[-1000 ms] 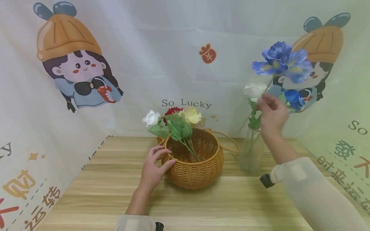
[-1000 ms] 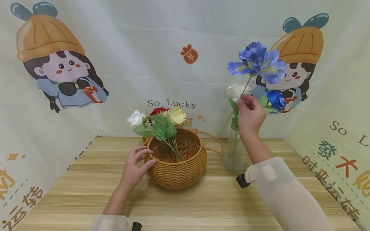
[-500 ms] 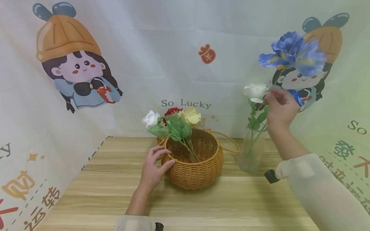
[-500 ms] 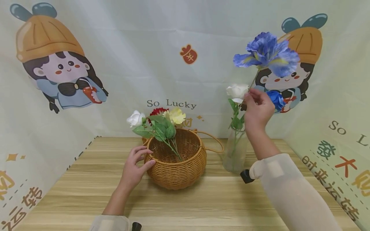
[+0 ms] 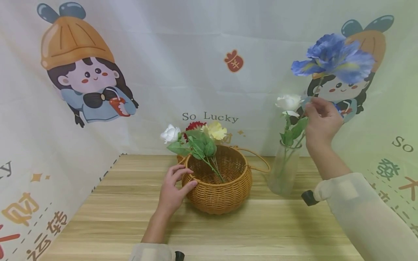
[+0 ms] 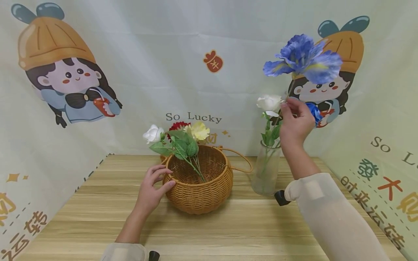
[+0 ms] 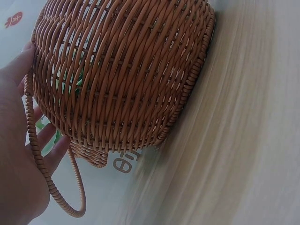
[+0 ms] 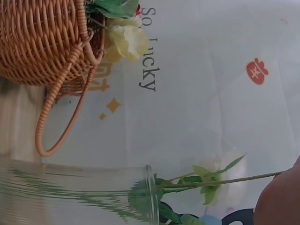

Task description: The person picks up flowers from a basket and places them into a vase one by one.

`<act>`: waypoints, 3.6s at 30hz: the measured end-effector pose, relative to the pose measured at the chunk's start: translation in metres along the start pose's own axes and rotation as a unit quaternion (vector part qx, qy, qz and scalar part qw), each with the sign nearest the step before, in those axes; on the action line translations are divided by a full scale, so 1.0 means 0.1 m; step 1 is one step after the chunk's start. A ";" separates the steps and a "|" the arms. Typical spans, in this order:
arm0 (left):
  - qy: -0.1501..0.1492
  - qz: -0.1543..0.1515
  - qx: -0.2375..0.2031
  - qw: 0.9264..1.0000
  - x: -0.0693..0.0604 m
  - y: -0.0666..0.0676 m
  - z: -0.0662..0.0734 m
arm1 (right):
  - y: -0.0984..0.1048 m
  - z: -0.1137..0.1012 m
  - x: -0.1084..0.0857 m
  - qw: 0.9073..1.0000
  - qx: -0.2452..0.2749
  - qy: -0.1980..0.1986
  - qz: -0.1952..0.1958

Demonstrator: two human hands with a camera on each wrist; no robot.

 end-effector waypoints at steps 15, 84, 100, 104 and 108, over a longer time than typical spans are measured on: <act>-0.004 0.003 0.006 1.000 -0.01 0.01 0.00 | 0.07 0.33 -0.14 0.985 -0.141 -0.089 -0.031; -0.011 0.003 0.007 1.000 -0.01 0.01 0.02 | -0.19 0.66 -0.53 0.937 -0.316 0.080 -0.123; -0.015 0.002 0.006 1.000 -0.01 0.01 0.03 | -0.25 0.66 -0.54 0.922 -0.347 0.092 -0.147; -0.015 0.001 0.006 1.000 -0.01 0.01 0.02 | -0.27 0.67 -0.55 0.918 -0.355 0.097 -0.148; -0.012 0.002 0.004 1.000 -0.02 0.01 0.02 | -0.29 0.67 -0.55 0.913 -0.364 0.111 -0.144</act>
Point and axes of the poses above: each hand's wrist, its own x-axis towards the middle knuckle, its own y-axis out of the back of the hand, z = x × y, the point moved 9 cm from there along x, towards the middle knuckle, and after that the axes turned 8 degrees about -z, right-handed, at the moved point
